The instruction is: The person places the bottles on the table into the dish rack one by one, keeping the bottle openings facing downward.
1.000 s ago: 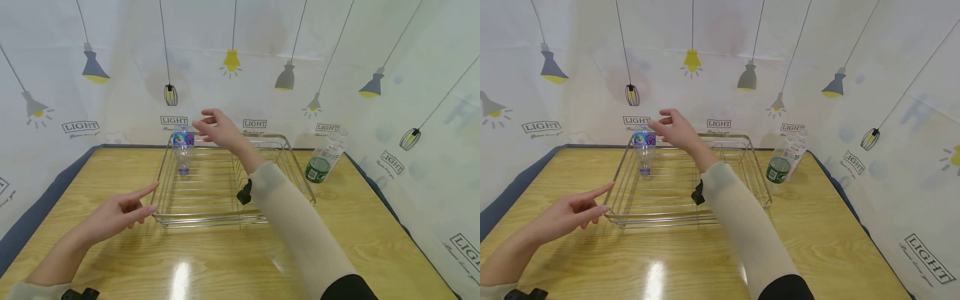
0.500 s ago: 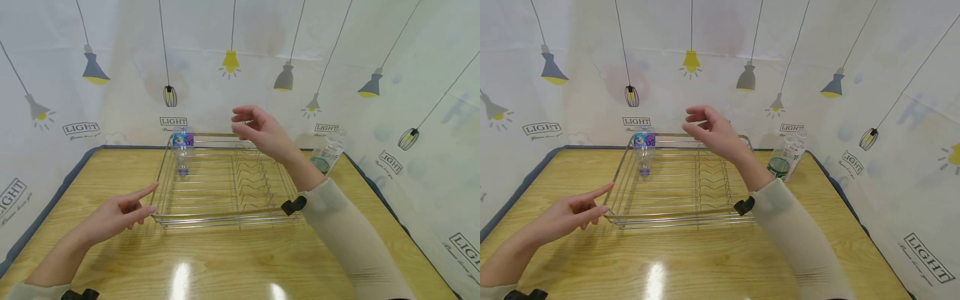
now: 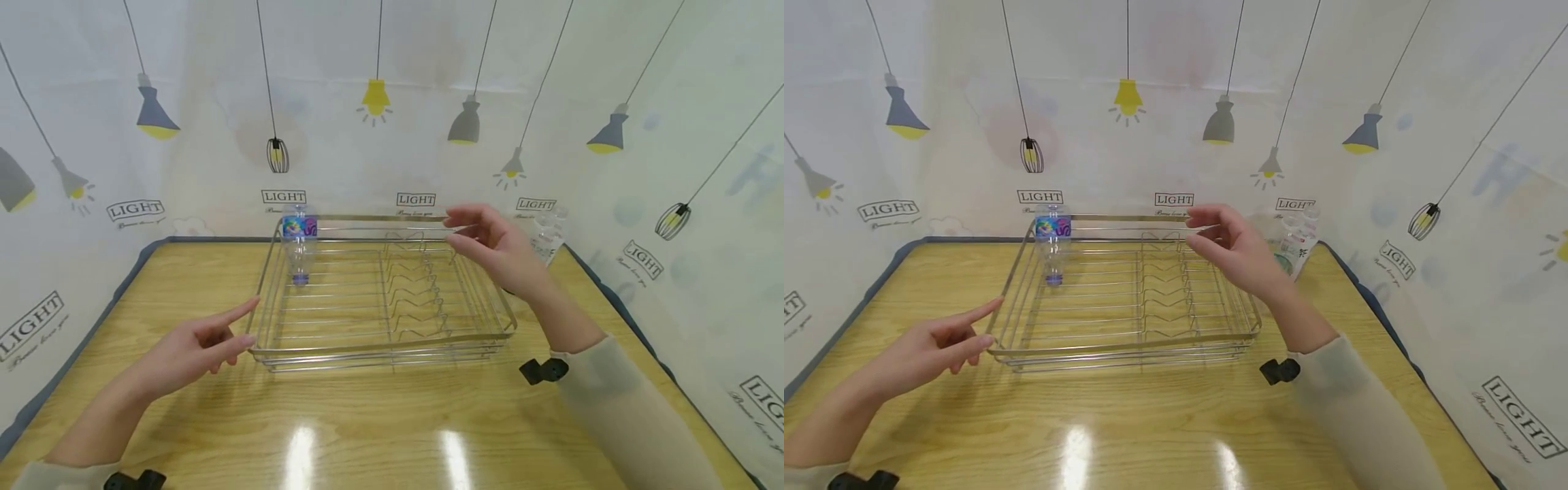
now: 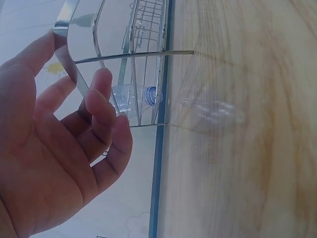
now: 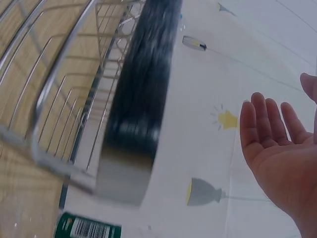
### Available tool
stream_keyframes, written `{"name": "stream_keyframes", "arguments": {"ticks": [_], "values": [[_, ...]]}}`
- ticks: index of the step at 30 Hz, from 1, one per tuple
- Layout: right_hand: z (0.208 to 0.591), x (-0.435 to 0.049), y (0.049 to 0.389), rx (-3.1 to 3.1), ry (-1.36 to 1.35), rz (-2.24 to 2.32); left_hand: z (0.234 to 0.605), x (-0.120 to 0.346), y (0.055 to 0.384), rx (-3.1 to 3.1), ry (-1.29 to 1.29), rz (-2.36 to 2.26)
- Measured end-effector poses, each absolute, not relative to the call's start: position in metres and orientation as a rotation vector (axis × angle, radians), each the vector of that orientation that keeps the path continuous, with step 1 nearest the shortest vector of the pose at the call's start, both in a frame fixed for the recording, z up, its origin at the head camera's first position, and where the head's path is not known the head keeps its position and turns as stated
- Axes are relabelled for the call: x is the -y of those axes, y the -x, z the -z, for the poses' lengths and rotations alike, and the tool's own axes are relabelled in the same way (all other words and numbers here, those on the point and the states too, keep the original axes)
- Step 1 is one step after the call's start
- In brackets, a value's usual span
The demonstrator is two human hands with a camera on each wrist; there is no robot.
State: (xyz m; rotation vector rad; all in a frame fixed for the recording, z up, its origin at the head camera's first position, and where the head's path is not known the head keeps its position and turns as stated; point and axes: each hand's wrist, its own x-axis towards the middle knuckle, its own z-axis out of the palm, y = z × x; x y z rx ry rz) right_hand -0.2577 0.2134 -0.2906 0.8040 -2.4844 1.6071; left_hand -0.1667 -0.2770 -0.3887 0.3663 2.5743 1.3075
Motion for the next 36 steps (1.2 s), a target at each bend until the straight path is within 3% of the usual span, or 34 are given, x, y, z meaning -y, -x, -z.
{"name": "stream_keyframes", "arguments": {"ticks": [6, 17, 36], "values": [[0.288, -0.248, 0.249, 2.282, -0.825, -1.656, 0.39, 0.279, 0.168, -2.585, -0.371, -1.303], [0.285, -0.311, 0.251, 2.025, -0.558, -1.816, 0.386, 0.279, 0.169, -2.589, -0.389, -1.287], [0.337, -0.373, 0.279, 2.533, -0.344, -1.606, 0.387, 0.279, 0.169, -2.576, -0.357, -1.283]]}}
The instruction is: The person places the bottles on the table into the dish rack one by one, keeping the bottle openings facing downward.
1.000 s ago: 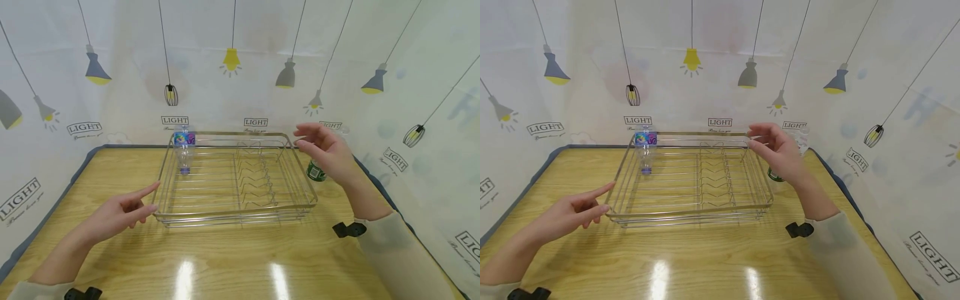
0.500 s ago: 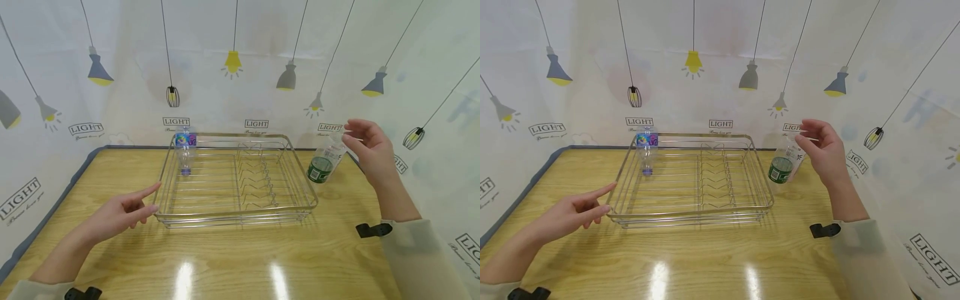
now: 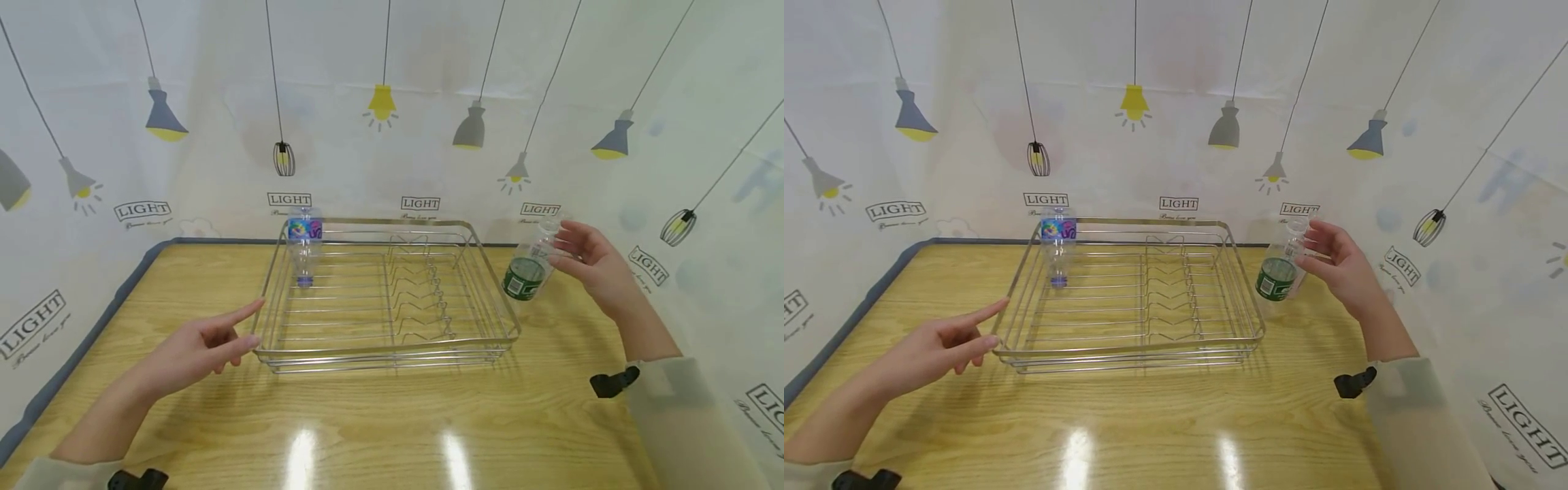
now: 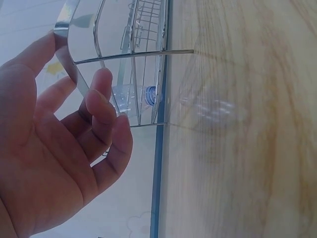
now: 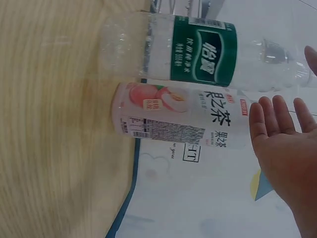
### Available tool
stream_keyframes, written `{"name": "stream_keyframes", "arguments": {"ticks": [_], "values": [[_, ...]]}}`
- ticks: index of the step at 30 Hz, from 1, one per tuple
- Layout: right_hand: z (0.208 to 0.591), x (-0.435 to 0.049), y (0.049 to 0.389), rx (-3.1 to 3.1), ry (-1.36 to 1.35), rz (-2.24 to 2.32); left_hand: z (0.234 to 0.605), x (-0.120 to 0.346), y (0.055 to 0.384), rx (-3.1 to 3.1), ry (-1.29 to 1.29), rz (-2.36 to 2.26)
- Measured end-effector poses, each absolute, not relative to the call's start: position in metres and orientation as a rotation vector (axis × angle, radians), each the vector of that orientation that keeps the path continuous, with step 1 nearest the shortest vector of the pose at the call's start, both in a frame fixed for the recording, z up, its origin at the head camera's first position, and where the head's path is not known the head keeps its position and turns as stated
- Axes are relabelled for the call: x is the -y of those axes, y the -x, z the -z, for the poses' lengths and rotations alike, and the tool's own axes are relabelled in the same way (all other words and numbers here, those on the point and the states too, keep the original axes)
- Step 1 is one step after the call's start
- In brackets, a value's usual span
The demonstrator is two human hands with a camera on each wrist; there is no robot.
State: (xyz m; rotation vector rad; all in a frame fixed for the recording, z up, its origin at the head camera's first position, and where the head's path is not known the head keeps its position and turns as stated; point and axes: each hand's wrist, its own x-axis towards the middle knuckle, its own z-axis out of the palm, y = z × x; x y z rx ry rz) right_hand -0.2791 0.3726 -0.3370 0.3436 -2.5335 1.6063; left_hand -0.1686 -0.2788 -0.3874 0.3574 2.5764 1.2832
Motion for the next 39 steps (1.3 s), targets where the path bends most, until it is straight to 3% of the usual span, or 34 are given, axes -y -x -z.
{"name": "stream_keyframes", "arguments": {"ticks": [27, 39], "values": [[0.369, -0.362, 0.295, 2.813, -0.328, -1.389, 0.391, 0.279, 0.17, -2.59, -0.394, -1.289], [0.349, -0.363, 0.287, 2.613, -0.372, -1.464, 0.389, 0.279, 0.169, -2.6, -0.414, -1.288]]}}
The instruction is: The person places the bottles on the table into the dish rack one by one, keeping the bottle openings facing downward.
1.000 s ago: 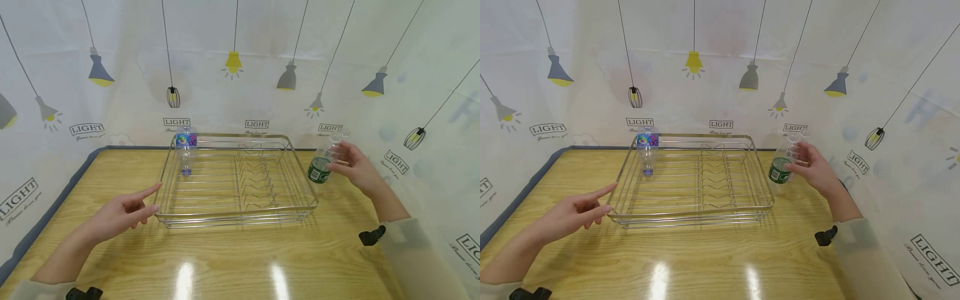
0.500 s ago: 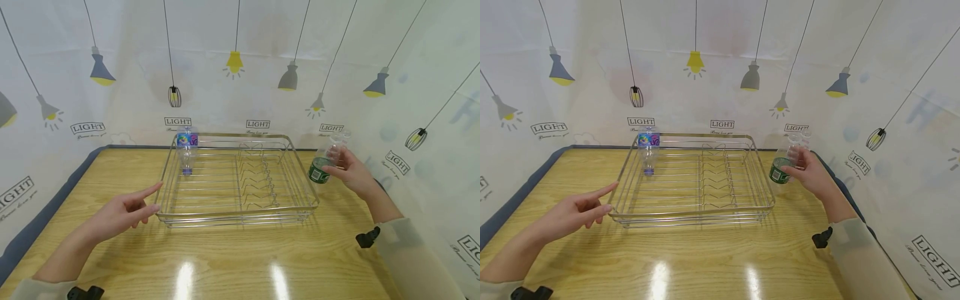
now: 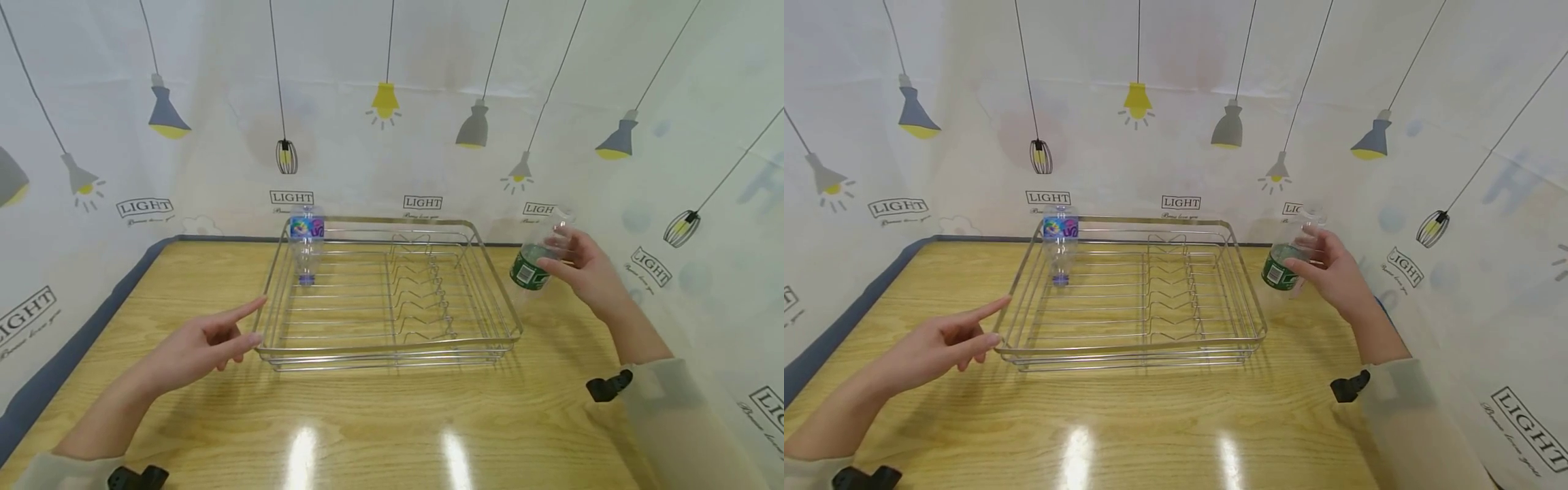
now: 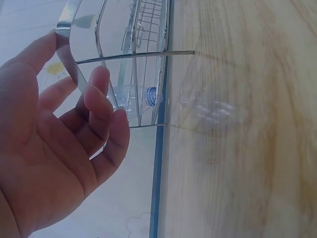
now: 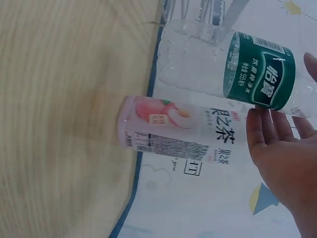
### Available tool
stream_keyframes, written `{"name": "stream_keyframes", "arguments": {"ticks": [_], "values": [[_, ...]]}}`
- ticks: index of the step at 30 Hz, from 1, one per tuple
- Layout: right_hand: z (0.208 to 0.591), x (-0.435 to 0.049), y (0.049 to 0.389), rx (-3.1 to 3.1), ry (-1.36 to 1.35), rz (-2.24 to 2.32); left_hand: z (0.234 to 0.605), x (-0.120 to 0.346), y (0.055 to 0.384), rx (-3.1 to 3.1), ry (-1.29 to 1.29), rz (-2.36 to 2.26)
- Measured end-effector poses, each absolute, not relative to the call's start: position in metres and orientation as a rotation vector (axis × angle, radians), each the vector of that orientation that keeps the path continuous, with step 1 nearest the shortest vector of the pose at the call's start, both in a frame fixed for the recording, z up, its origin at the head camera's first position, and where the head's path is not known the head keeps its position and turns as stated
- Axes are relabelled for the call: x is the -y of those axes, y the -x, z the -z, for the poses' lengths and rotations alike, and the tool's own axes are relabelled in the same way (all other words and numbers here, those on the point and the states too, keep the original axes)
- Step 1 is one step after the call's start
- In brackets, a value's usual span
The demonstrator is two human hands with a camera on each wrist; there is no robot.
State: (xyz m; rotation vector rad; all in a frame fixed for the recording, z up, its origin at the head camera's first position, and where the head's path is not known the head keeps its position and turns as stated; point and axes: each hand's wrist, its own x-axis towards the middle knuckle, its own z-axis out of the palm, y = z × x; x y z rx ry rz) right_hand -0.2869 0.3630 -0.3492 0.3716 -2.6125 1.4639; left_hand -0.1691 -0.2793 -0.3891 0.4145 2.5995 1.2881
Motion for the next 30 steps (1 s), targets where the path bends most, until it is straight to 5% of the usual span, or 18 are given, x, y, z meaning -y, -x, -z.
{"name": "stream_keyframes", "arguments": {"ticks": [30], "values": [[0.271, -0.297, 0.244, 1.99, -0.754, -1.886, 0.369, 0.262, 0.16, -2.857, -0.617, -1.34]]}}
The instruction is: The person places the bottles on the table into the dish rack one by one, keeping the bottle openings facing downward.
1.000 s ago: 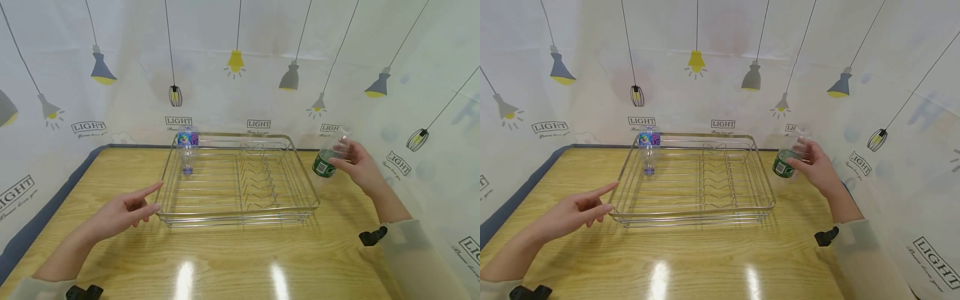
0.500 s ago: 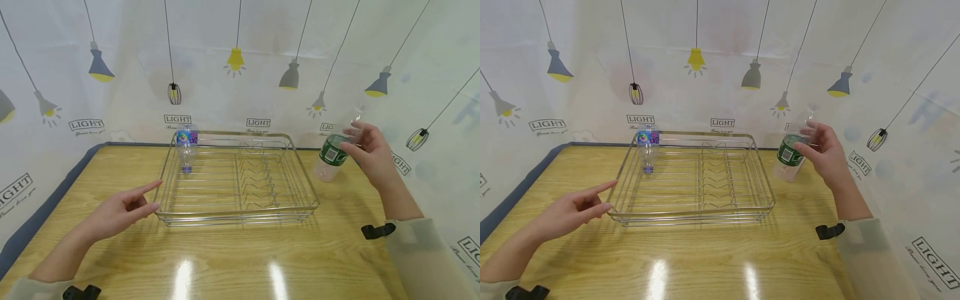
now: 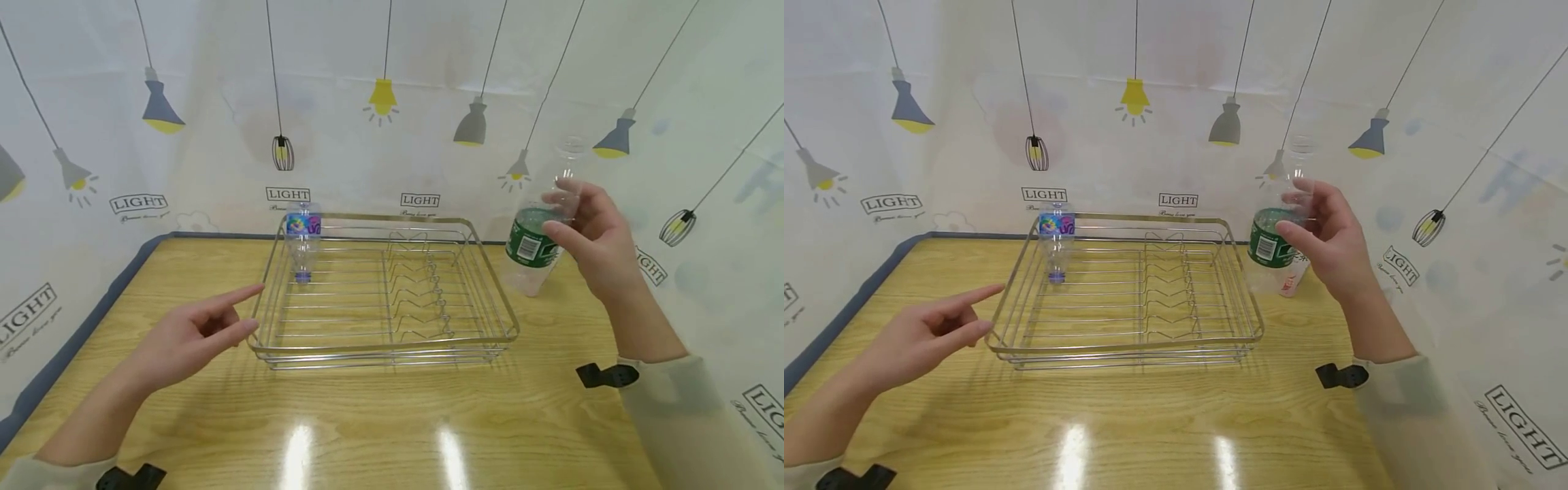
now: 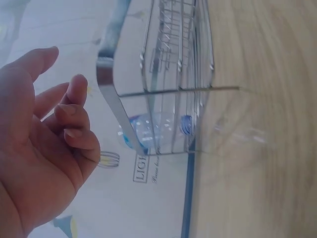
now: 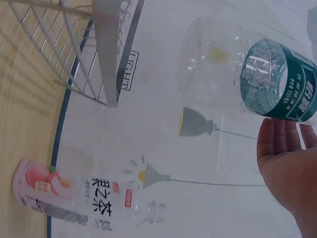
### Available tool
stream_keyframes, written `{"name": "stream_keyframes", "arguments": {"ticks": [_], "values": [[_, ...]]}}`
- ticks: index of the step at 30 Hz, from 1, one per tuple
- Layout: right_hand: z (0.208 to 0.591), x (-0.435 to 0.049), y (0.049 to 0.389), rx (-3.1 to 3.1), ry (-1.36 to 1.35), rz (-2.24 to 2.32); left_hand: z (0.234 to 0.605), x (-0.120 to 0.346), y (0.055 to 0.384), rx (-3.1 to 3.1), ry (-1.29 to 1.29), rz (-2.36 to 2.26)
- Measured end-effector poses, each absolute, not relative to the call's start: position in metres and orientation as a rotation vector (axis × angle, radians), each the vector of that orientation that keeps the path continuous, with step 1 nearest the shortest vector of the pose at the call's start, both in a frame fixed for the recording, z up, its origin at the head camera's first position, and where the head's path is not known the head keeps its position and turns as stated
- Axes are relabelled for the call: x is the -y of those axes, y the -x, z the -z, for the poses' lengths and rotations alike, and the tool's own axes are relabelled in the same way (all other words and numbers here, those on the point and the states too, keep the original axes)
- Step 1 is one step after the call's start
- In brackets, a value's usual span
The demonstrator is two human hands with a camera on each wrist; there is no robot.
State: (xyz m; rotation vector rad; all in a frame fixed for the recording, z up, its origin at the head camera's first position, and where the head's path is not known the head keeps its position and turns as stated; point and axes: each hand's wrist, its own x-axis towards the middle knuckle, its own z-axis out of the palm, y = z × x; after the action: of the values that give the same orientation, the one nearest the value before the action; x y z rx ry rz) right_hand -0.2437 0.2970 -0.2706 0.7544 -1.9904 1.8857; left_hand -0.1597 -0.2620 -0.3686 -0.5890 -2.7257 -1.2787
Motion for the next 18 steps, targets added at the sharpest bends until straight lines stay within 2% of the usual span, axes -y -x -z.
{"name": "stream_keyframes", "arguments": {"ticks": [9, 18], "values": [[0.272, -0.251, 0.24, 2.073, -0.927, -1.834, 0.346, 0.231, 0.158, 2.645, 0.728, 1.277], [0.286, -0.203, 0.241, 2.259, -1.018, -1.758, 0.326, 0.189, 0.172, 2.595, 0.962, 1.287]]}}
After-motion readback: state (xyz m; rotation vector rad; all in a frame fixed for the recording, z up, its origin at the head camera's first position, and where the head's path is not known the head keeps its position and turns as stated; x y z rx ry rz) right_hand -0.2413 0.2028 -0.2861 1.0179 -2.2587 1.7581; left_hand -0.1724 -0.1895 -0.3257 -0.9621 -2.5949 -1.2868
